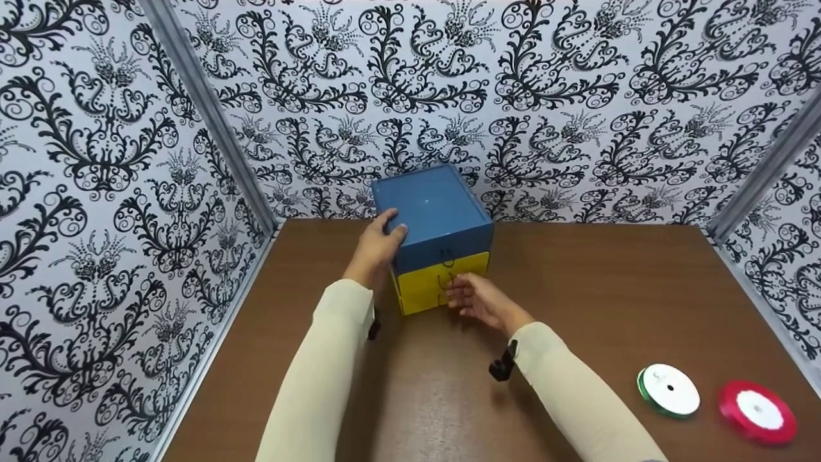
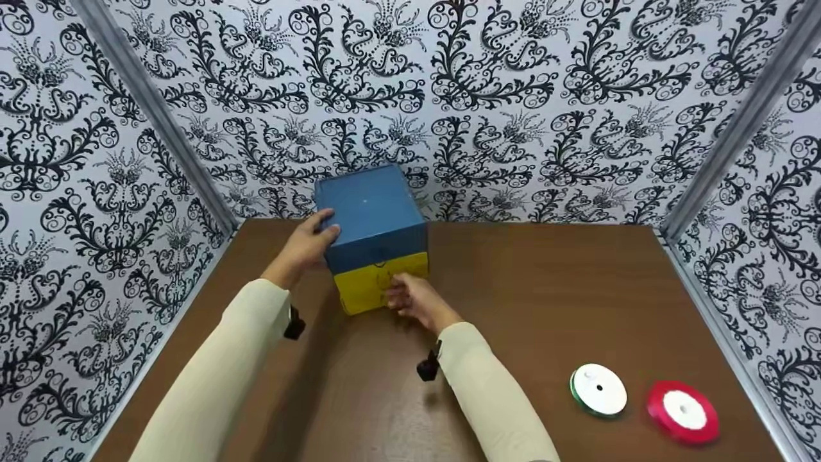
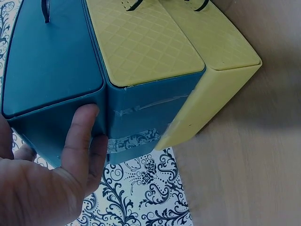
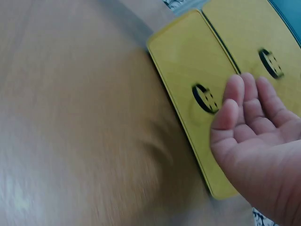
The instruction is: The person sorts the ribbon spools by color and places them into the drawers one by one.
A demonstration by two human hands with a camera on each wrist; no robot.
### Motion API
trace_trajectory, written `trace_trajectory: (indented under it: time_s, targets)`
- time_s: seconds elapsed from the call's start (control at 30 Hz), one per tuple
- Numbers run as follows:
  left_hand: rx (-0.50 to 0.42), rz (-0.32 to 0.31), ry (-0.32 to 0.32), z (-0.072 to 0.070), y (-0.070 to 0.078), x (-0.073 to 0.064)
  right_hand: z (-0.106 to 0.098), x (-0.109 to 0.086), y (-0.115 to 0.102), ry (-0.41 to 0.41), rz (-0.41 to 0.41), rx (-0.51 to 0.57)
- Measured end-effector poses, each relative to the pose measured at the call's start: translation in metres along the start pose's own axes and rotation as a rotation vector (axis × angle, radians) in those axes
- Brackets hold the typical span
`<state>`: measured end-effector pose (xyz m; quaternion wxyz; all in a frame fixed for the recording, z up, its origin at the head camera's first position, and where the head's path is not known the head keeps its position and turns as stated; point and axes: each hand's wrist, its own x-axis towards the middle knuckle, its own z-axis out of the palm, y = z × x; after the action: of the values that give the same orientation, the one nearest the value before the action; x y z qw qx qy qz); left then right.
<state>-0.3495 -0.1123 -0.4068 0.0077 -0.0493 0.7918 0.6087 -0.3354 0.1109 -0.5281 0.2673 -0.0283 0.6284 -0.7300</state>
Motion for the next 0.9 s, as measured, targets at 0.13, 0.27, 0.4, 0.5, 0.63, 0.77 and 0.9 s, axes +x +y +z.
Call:
trace_trajectory:
  time_s: [0.13,0.27,0.4,0.5,0.63,0.77,0.9]
  targets:
    - [-0.063,-0.014,0.006,0.002,-0.001,-0.001,0.009,0.004,0.004,-0.079,0.032,-0.010]
    - [-0.103,-0.022,0.012,0.003,-0.001,-0.002,0.017,0.010,0.005,-0.142,0.032,-0.007]
    - [-0.036,0.003,0.028,0.002,-0.001,-0.001,0.022,0.013,0.004,-0.167,0.000,0.043]
    - [-0.019,0.004,0.029,0.003,-0.001,-0.001,0.022,0.014,0.004,-0.167,-0.019,0.094]
    - [-0.030,0.002,0.018,0.002,0.001,-0.002,0.022,0.016,0.005,-0.161,-0.024,0.100]
    - [0.058,0.052,0.030,0.000,0.003,-0.002,0.023,0.017,0.007,-0.139,-0.029,0.086]
    - [0.067,0.054,0.032,0.000,0.003,-0.002,0.022,0.017,0.010,-0.138,-0.025,0.082]
